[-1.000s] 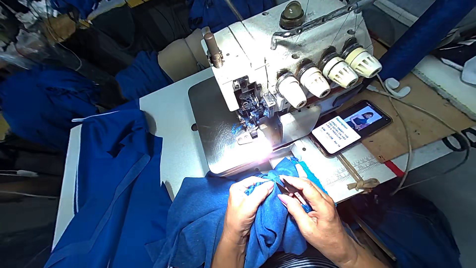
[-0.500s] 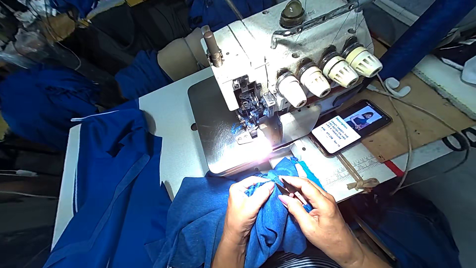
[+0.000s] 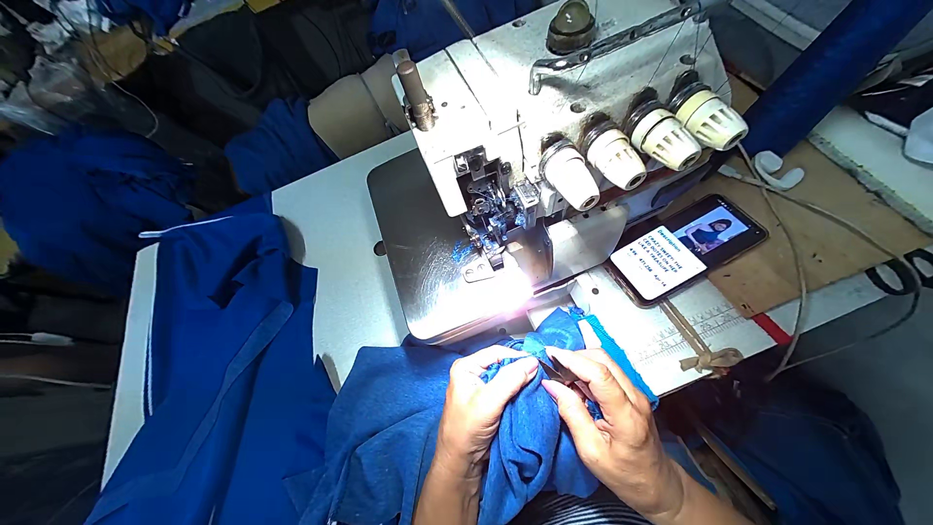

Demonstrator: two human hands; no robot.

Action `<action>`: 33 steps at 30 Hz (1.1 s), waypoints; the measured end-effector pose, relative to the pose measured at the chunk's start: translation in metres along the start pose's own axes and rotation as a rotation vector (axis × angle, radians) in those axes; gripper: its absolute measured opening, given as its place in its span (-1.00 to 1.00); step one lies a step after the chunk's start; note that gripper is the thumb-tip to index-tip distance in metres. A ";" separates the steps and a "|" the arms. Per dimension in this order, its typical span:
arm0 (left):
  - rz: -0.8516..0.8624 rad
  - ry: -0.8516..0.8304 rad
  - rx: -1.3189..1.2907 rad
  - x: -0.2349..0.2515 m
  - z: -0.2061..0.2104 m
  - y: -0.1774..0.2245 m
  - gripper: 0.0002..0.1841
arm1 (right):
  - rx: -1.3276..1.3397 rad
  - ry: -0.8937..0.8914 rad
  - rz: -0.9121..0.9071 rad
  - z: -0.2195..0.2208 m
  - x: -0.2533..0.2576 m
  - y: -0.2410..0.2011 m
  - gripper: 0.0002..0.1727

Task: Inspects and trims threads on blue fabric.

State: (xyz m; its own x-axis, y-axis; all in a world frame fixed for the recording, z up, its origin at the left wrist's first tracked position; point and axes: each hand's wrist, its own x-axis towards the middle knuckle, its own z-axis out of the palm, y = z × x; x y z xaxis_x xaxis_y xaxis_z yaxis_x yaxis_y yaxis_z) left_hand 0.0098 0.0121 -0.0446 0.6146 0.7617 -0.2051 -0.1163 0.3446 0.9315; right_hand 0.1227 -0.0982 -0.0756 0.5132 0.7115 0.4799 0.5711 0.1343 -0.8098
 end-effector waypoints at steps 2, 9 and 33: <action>-0.009 0.000 -0.021 0.000 -0.002 0.000 -0.89 | 0.030 -0.007 -0.002 0.001 0.000 0.001 -0.74; 0.032 0.023 0.038 0.001 0.000 0.000 -0.90 | 0.284 -0.097 0.247 -0.009 0.007 -0.005 -0.69; 0.066 0.043 0.139 0.000 0.002 -0.002 -0.91 | 0.140 -0.137 0.274 -0.015 0.008 -0.007 -0.69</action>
State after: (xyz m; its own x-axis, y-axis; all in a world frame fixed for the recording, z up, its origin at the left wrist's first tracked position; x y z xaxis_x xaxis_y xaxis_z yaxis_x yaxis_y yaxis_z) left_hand 0.0119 0.0103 -0.0458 0.5752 0.8039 -0.1514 -0.0449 0.2159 0.9754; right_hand 0.1319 -0.1040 -0.0609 0.5394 0.8189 0.1962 0.3256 0.0120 -0.9454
